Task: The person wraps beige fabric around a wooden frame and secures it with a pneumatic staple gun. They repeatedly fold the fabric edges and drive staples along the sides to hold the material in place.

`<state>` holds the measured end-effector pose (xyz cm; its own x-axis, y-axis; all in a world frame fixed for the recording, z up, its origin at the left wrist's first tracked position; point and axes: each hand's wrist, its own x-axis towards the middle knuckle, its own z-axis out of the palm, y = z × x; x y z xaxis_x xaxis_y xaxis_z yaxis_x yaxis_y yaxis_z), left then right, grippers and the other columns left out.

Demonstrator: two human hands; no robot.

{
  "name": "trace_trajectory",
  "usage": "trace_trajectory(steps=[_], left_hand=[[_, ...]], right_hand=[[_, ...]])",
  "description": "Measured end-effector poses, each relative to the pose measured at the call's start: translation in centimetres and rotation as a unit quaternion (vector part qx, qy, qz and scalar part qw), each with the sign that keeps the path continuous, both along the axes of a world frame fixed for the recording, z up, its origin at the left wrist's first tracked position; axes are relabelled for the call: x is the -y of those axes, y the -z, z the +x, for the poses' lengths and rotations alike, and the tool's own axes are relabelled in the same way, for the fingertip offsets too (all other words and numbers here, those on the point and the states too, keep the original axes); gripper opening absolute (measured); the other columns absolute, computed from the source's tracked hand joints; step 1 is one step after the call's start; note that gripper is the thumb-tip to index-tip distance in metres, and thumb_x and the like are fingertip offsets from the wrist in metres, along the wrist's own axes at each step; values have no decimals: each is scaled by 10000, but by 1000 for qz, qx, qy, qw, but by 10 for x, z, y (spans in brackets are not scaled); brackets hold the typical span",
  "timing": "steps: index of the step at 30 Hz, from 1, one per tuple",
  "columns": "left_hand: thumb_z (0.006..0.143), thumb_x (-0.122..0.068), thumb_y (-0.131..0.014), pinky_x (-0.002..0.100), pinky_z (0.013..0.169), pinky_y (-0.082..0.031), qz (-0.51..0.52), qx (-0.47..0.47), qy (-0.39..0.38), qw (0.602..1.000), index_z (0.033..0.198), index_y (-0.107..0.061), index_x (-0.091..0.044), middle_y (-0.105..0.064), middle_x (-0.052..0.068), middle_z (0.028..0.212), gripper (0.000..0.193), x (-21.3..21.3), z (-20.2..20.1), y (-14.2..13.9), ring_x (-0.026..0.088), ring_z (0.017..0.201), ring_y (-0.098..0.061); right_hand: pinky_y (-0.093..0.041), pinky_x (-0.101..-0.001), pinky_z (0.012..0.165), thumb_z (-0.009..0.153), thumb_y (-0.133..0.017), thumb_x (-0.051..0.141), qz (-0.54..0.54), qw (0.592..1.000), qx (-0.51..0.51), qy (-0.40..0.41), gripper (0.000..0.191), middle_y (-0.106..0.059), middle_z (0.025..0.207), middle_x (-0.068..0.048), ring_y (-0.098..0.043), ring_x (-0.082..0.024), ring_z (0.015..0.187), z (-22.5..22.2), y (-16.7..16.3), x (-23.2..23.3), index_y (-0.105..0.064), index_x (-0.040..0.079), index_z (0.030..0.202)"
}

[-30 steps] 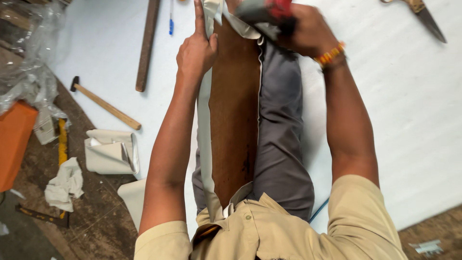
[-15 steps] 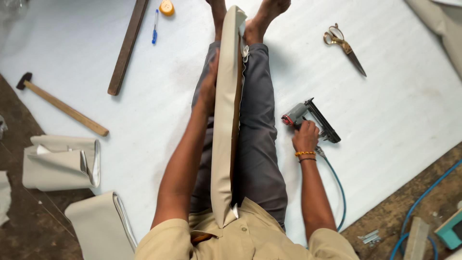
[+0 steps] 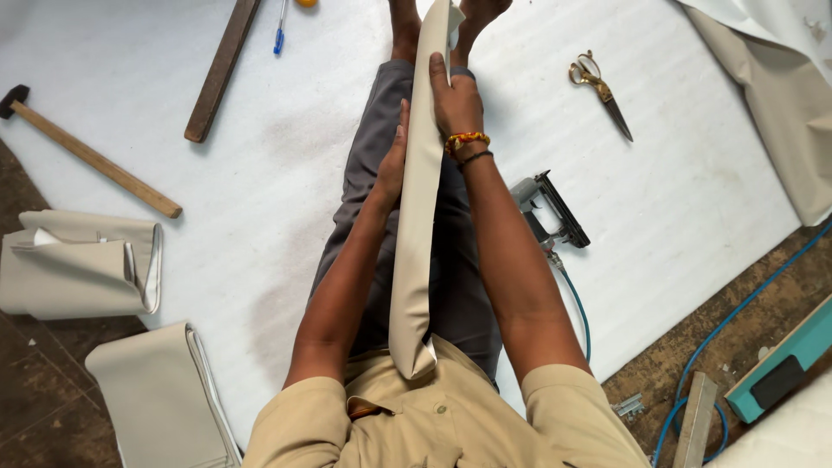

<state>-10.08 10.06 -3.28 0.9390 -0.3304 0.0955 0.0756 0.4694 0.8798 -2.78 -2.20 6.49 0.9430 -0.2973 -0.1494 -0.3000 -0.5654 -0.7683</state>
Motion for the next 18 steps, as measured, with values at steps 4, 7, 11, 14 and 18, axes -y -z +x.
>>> trace_trajectory(steps=[4, 7, 11, 14, 18], left_hand=[[1159, -449, -180, 359, 1330, -172, 26, 37, -2, 999, 1673, 30, -125, 9, 123, 1777, 643, -5, 21, 1, 261, 1647, -71], [1139, -449, -171, 372, 1299, -228, -38, -47, 8, 998, 1663, 24, -140, -27, 138, 1756, 638, -4, 48, -1, 275, 1620, -131], [1141, -443, -172, 366, 1310, -235, -80, -10, 10, 997, 1669, 27, -164, -24, 134, 1759, 629, 9, 81, -10, 268, 1622, -134], [1162, -426, -240, 395, 1345, -215, -151, 26, 18, 988, 1690, -16, -157, -57, 142, 1777, 634, 7, 85, -5, 284, 1639, -142], [1154, -470, -239, 421, 1363, -210, -2, 33, 12, 999, 1688, 41, -181, -14, 112, 1785, 668, -7, 73, 7, 270, 1661, -97]], right_hand=[[-490, -296, 484, 980, -442, 677, 65, 994, 85, 13, 730, -614, 551, -49, -595, -132, 488, -4, 9, -5, -551, 70, 589], [-508, -290, 500, 1009, -419, 621, 116, 985, 123, 12, 680, -643, 585, -36, -627, -121, 521, -2, 13, -7, -597, 75, 644], [-501, -298, 522, 1036, -466, 557, 212, 960, 175, 45, 635, -656, 622, -26, -614, -114, 555, 1, 21, -16, -649, 60, 687], [-495, -290, 522, 1040, -498, 535, 245, 948, 190, 68, 606, -647, 622, -17, -595, -102, 557, 5, 36, -24, -638, 55, 697], [-462, -272, 493, 1029, -557, 481, 356, 914, 164, 105, 505, -616, 613, -3, -559, -82, 526, 13, 60, -27, -596, 82, 721]])
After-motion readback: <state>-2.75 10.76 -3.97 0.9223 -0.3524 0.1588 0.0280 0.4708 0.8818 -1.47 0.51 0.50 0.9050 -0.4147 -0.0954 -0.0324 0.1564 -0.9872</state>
